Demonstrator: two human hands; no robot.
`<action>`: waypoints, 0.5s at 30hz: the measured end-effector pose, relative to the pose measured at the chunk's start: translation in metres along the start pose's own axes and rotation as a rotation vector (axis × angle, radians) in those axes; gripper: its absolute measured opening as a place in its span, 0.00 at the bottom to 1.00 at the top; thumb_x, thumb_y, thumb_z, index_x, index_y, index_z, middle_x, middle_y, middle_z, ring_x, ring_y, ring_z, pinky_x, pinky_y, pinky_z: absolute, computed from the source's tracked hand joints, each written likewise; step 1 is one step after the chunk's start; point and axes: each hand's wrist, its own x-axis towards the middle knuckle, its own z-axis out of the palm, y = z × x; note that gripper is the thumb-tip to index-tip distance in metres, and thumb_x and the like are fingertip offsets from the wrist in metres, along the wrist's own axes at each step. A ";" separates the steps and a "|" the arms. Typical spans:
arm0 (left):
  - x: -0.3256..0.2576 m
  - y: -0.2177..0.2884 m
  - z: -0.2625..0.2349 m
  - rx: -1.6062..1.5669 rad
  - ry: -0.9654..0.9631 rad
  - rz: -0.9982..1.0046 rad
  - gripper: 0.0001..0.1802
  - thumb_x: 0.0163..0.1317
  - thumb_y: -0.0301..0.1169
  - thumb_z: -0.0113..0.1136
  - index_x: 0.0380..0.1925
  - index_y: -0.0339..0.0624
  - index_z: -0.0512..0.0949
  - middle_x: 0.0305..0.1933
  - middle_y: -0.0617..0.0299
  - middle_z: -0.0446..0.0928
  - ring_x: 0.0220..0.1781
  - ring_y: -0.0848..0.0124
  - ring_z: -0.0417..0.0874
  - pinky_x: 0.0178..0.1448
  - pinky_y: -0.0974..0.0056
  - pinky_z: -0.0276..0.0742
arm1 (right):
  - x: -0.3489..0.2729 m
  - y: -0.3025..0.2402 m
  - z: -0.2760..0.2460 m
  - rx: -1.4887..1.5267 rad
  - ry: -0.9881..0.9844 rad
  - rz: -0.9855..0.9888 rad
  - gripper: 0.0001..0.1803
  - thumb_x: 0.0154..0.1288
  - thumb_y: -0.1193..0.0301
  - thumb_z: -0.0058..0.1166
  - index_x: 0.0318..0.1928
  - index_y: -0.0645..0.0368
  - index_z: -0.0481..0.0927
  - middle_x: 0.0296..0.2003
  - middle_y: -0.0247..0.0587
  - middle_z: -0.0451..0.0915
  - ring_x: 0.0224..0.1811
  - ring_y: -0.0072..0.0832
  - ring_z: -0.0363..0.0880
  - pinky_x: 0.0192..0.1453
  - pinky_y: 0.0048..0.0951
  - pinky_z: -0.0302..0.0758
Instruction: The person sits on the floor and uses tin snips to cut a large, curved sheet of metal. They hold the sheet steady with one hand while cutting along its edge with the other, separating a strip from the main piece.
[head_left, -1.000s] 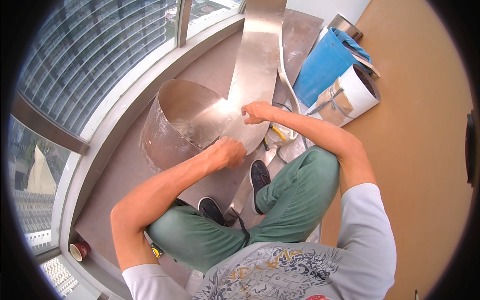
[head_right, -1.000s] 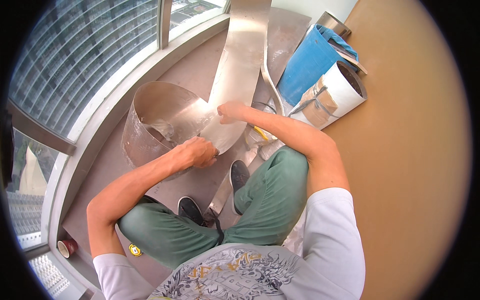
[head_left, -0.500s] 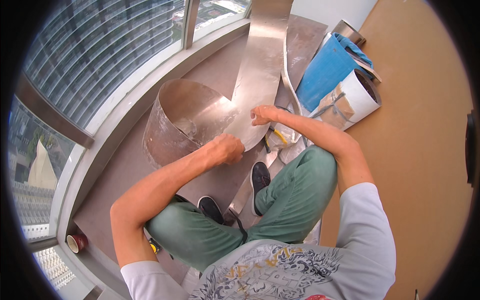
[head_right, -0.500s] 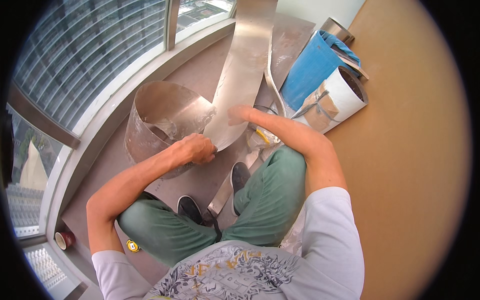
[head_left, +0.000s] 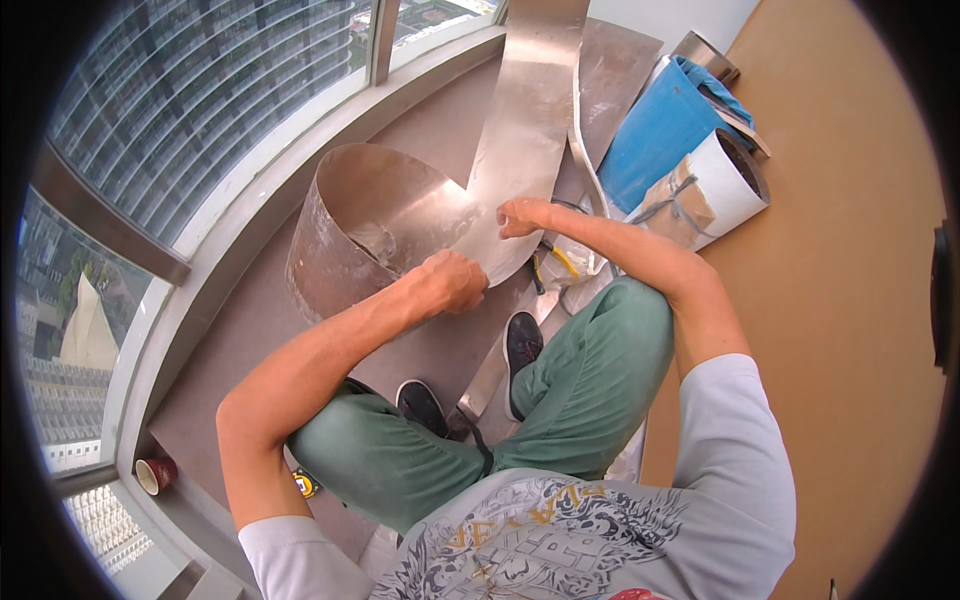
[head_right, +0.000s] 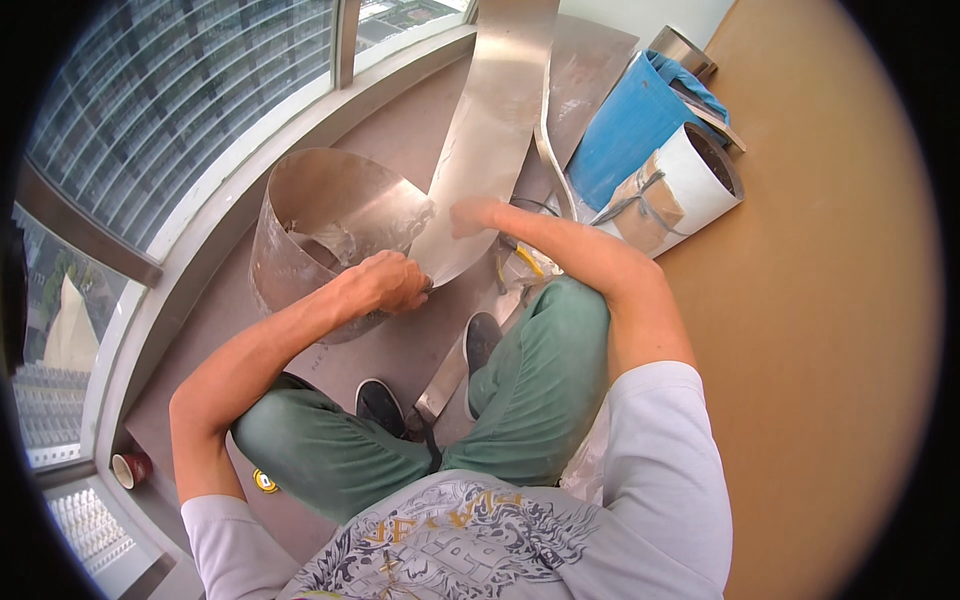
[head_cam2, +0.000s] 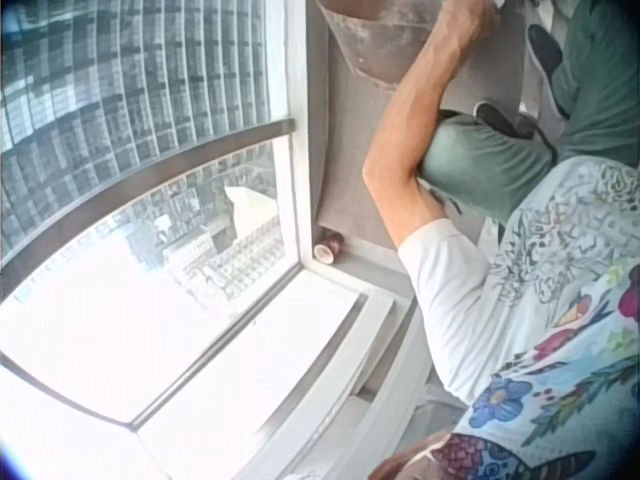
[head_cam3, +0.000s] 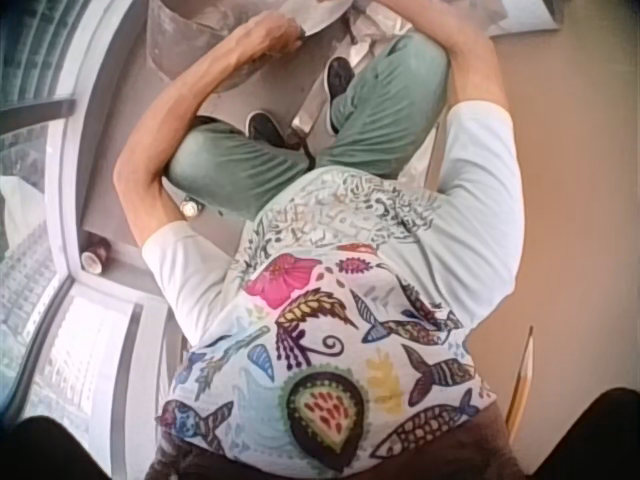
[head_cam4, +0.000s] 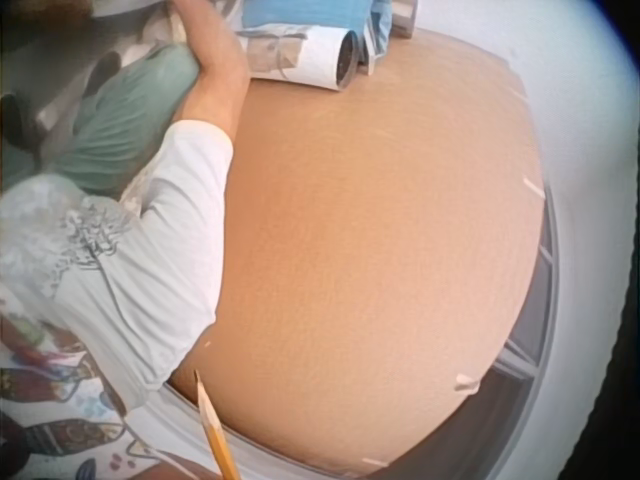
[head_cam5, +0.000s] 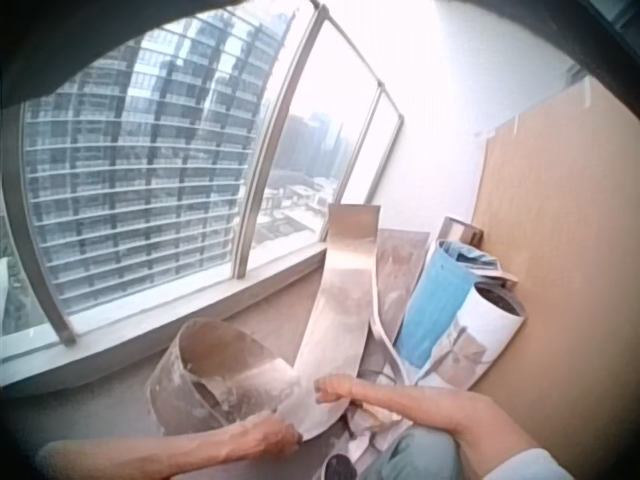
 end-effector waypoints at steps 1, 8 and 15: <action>-0.001 0.000 -0.001 0.006 0.000 0.003 0.15 0.65 0.41 0.55 0.37 0.42 0.84 0.35 0.49 0.84 0.40 0.49 0.85 0.47 0.50 0.80 | -0.001 -0.001 0.000 0.011 0.029 -0.018 0.25 0.56 0.53 0.58 0.50 0.55 0.81 0.48 0.51 0.83 0.53 0.47 0.80 0.56 0.44 0.76; 0.001 -0.004 0.002 0.023 0.036 0.035 0.14 0.63 0.40 0.57 0.35 0.42 0.84 0.34 0.49 0.84 0.39 0.50 0.85 0.46 0.50 0.80 | 0.000 0.003 0.007 0.036 0.125 -0.086 0.22 0.54 0.58 0.54 0.38 0.63 0.86 0.41 0.53 0.85 0.44 0.49 0.83 0.51 0.47 0.78; 0.003 -0.006 0.004 0.025 0.047 0.024 0.14 0.63 0.40 0.57 0.35 0.42 0.84 0.33 0.50 0.84 0.39 0.50 0.85 0.45 0.50 0.81 | 0.003 0.005 0.011 0.057 0.139 -0.095 0.21 0.54 0.57 0.55 0.37 0.62 0.87 0.40 0.52 0.85 0.43 0.49 0.83 0.50 0.47 0.78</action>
